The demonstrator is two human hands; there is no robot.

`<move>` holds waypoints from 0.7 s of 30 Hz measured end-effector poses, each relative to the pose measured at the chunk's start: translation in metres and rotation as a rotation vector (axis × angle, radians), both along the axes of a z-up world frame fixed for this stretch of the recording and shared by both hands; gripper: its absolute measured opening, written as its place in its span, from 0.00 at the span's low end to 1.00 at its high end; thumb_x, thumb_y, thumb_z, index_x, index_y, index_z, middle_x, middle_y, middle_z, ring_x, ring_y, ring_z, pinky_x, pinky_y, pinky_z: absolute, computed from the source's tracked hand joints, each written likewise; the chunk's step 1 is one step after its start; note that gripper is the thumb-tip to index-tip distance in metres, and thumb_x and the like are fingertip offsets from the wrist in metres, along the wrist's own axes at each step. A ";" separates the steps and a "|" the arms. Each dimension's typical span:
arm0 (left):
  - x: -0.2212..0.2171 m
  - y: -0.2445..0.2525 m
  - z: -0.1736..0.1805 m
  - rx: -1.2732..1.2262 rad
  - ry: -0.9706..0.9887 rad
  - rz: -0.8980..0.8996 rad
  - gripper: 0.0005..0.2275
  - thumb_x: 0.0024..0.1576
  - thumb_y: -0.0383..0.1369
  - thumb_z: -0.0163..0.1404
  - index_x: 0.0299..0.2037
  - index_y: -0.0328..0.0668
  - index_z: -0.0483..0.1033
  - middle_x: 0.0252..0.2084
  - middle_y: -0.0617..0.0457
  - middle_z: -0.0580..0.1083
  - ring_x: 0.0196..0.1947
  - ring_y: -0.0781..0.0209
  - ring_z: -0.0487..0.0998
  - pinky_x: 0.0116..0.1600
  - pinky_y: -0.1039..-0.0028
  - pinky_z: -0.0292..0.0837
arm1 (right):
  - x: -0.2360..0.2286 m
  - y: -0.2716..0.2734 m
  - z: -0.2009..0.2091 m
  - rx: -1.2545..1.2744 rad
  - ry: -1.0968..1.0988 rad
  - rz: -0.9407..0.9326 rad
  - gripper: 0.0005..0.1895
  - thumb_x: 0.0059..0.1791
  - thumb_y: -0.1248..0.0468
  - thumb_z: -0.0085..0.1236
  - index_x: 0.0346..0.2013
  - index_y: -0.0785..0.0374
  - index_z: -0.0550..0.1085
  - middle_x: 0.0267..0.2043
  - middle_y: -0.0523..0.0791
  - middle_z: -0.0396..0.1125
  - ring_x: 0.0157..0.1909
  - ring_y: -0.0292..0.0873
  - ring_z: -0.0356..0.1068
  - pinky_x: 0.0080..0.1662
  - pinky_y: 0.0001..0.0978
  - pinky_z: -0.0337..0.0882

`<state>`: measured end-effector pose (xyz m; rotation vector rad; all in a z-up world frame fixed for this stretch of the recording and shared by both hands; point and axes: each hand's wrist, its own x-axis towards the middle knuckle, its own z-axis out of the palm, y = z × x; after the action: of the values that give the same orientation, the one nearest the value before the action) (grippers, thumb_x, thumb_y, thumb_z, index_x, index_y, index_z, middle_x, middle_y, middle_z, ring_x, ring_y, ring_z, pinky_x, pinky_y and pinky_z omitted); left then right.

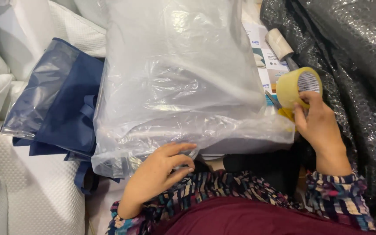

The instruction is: Sealing a large plastic bag containing a pillow using clear adhesive tape and scissors.

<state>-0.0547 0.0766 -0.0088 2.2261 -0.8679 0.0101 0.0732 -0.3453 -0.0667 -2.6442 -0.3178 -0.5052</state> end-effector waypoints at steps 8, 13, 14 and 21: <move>-0.015 -0.013 0.018 -0.542 -0.117 0.393 0.01 0.58 0.27 0.55 0.37 0.44 0.78 0.43 0.49 0.78 0.48 0.54 0.83 0.56 0.66 0.80 | -0.054 0.079 0.080 0.254 -0.435 0.413 0.13 0.55 0.74 0.64 0.49 0.76 0.69 0.56 0.62 0.68 0.60 0.62 0.69 0.65 0.52 0.69; -0.002 -0.035 0.009 -0.660 -0.113 0.396 0.02 0.60 0.29 0.54 0.41 0.45 0.77 0.42 0.50 0.77 0.49 0.53 0.83 0.55 0.67 0.81 | -0.091 0.146 0.100 0.519 -0.281 0.733 0.07 0.44 0.74 0.64 0.33 0.66 0.74 0.40 0.52 0.72 0.45 0.52 0.77 0.52 0.40 0.80; -0.002 -0.038 0.008 -0.615 -0.162 0.408 0.03 0.60 0.30 0.55 0.42 0.44 0.78 0.43 0.49 0.77 0.48 0.55 0.83 0.53 0.69 0.80 | -0.089 0.154 0.101 0.540 -0.164 0.821 0.07 0.48 0.70 0.60 0.39 0.66 0.72 0.43 0.53 0.72 0.47 0.52 0.77 0.54 0.40 0.79; -0.001 -0.038 0.000 -0.425 -0.431 0.436 0.07 0.61 0.28 0.56 0.48 0.44 0.76 0.42 0.50 0.76 0.48 0.53 0.81 0.54 0.63 0.74 | -0.078 0.179 0.079 0.757 0.246 0.900 0.22 0.52 0.63 0.60 0.59 0.60 0.65 0.50 0.47 0.73 0.51 0.41 0.73 0.57 0.31 0.72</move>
<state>-0.0559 0.0384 -0.0087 1.9824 -0.5108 0.8267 -0.0049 -0.1668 0.0123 -1.5783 -0.9439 0.0228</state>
